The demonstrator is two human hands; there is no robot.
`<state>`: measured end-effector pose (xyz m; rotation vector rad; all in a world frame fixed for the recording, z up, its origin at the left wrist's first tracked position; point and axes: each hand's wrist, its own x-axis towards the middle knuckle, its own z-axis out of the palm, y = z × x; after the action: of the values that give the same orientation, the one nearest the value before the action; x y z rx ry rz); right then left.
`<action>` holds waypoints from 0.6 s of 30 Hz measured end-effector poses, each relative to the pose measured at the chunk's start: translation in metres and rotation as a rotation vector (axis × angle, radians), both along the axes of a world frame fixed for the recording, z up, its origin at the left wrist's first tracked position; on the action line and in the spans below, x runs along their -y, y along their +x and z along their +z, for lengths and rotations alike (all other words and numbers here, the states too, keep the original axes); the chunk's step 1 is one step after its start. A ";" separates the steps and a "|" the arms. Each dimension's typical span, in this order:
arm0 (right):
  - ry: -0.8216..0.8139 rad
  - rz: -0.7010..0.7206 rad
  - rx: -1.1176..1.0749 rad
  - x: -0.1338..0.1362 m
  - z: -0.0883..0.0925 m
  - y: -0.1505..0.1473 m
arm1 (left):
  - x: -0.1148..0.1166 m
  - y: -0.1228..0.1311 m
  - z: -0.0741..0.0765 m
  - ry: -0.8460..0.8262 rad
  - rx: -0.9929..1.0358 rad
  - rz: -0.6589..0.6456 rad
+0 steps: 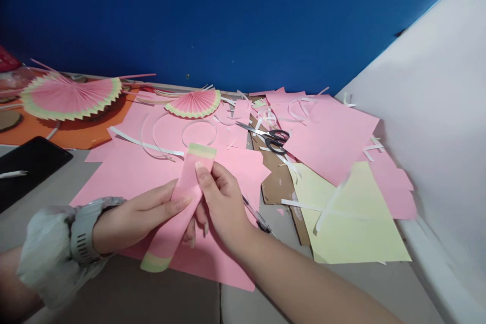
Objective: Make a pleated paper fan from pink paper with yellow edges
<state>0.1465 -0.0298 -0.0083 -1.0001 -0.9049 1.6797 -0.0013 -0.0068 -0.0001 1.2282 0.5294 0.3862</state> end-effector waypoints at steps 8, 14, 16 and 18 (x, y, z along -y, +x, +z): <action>0.058 -0.117 0.014 0.003 -0.002 -0.001 | 0.009 0.009 0.002 -0.169 -0.085 0.235; 0.012 -0.090 0.004 -0.001 -0.004 0.002 | 0.008 0.008 0.003 -0.139 -0.113 0.200; -0.004 -0.059 0.001 -0.002 -0.003 0.002 | 0.008 0.006 0.003 -0.111 -0.112 0.180; -0.006 -0.031 0.003 -0.002 -0.003 0.002 | 0.009 0.005 0.003 -0.105 -0.109 0.185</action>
<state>0.1486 -0.0279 -0.0113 -1.0161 -0.8828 1.6557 0.0041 -0.0155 0.0026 1.1065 0.7511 0.4435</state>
